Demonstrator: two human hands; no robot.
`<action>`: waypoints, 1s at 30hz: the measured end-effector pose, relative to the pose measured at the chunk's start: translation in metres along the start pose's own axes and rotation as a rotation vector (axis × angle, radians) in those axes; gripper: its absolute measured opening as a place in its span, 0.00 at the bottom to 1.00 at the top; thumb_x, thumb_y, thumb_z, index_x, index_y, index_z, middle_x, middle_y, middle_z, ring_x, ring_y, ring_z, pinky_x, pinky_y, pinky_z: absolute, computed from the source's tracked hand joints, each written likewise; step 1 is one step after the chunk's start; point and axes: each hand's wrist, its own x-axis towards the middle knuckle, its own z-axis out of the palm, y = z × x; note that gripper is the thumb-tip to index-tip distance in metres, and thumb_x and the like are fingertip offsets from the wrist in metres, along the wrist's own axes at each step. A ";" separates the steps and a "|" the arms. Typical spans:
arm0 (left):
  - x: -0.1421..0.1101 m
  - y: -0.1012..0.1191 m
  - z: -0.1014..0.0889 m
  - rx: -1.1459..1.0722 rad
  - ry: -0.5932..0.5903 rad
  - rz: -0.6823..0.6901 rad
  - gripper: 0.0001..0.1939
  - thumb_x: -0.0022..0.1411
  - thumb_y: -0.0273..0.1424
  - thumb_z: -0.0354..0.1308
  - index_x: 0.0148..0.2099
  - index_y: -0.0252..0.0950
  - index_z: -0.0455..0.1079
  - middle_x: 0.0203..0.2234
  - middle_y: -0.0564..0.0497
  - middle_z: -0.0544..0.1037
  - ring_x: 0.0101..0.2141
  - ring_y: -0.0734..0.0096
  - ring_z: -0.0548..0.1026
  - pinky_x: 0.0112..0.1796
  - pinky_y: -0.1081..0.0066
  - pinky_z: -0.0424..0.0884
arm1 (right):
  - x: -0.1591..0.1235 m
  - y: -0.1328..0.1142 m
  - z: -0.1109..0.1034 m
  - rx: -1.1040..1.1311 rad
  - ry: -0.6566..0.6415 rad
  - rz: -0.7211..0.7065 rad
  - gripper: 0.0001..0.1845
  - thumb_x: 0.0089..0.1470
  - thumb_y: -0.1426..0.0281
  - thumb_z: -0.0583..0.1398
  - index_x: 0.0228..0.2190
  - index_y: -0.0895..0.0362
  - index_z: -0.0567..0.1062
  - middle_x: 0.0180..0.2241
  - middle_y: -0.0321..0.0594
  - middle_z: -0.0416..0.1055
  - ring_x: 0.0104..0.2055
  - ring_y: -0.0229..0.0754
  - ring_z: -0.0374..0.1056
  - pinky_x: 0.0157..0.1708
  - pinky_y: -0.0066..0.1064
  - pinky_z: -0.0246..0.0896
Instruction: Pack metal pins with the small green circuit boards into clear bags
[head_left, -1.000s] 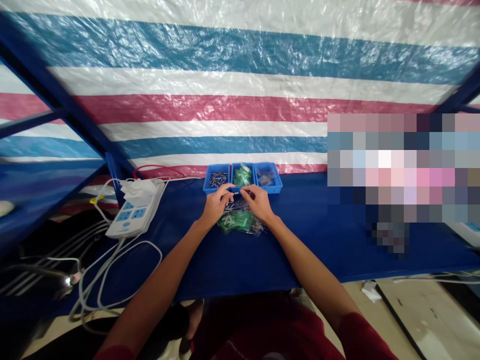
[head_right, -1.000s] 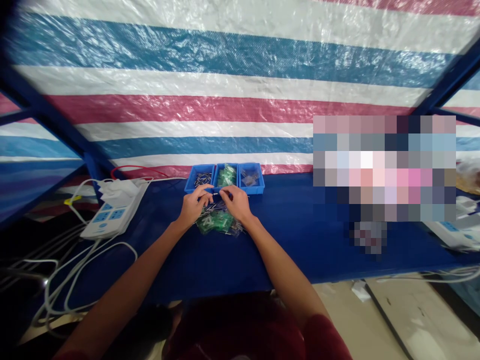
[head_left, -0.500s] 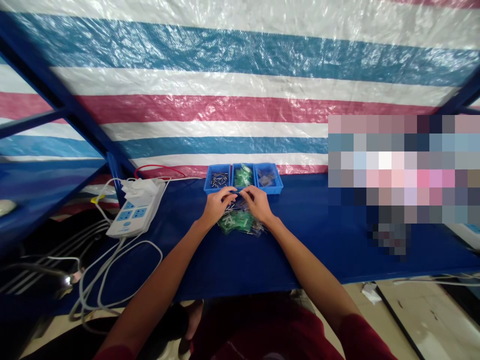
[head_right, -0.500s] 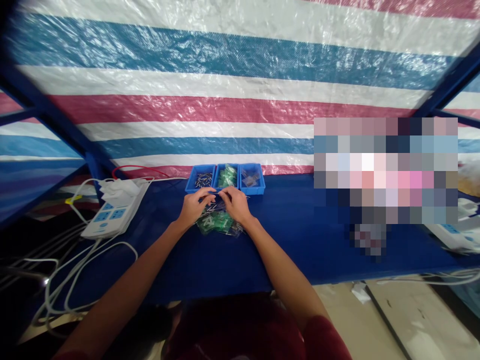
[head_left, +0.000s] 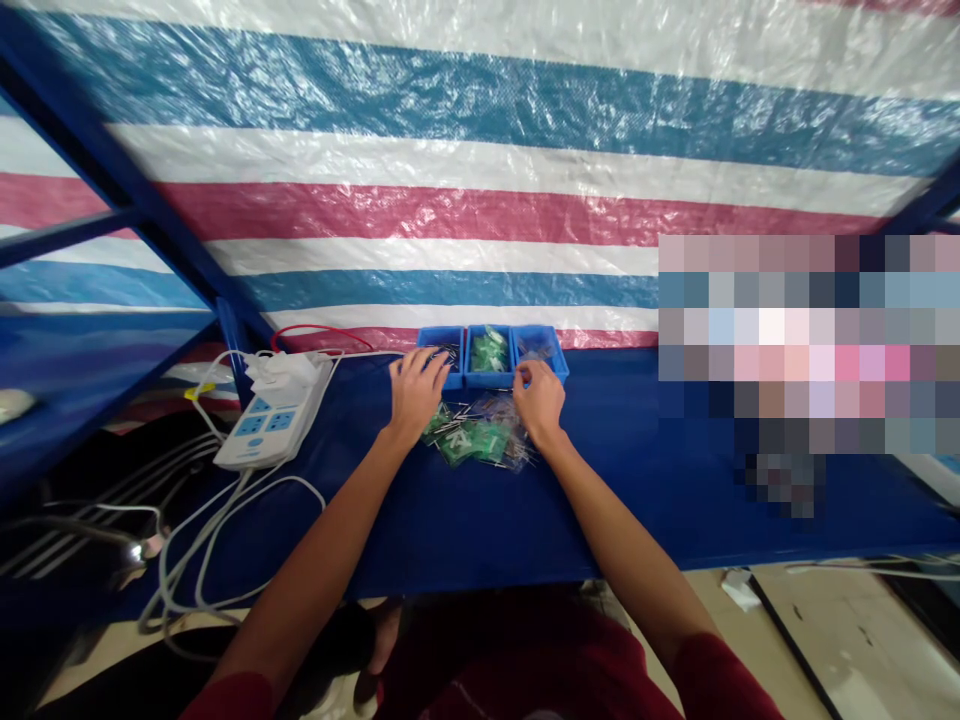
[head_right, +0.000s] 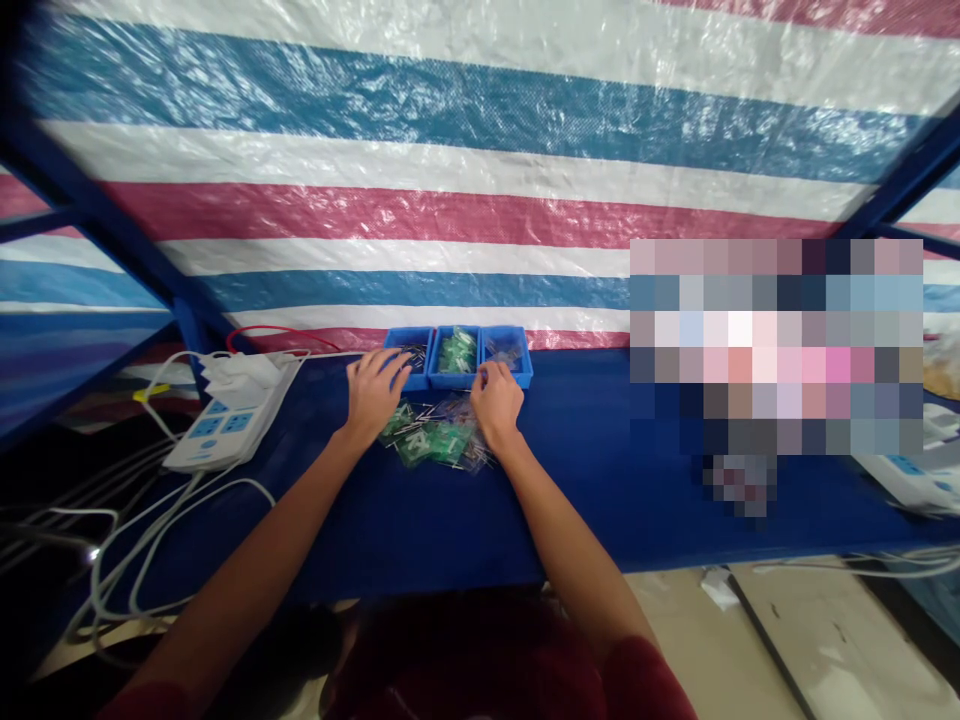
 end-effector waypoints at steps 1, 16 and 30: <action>-0.001 0.001 0.002 -0.021 -0.067 0.062 0.17 0.69 0.36 0.47 0.49 0.37 0.74 0.47 0.42 0.77 0.49 0.56 0.71 0.46 0.58 0.61 | 0.002 0.001 -0.002 -0.035 -0.008 0.053 0.10 0.56 0.73 0.53 0.35 0.56 0.75 0.33 0.40 0.74 0.34 0.41 0.68 0.33 0.28 0.56; -0.007 0.010 0.007 -0.018 -0.333 0.299 0.16 0.69 0.31 0.47 0.50 0.37 0.74 0.51 0.45 0.76 0.52 0.56 0.69 0.47 0.56 0.60 | 0.006 0.004 -0.007 -0.307 -0.298 0.088 0.15 0.55 0.73 0.53 0.38 0.55 0.79 0.37 0.47 0.77 0.41 0.50 0.72 0.39 0.33 0.62; -0.010 0.011 0.007 -0.083 -0.185 0.303 0.14 0.68 0.29 0.48 0.46 0.38 0.75 0.49 0.45 0.77 0.51 0.59 0.71 0.47 0.58 0.62 | 0.005 0.005 -0.006 -0.495 -0.508 -0.008 0.15 0.61 0.73 0.49 0.44 0.57 0.73 0.41 0.51 0.74 0.44 0.50 0.72 0.40 0.35 0.63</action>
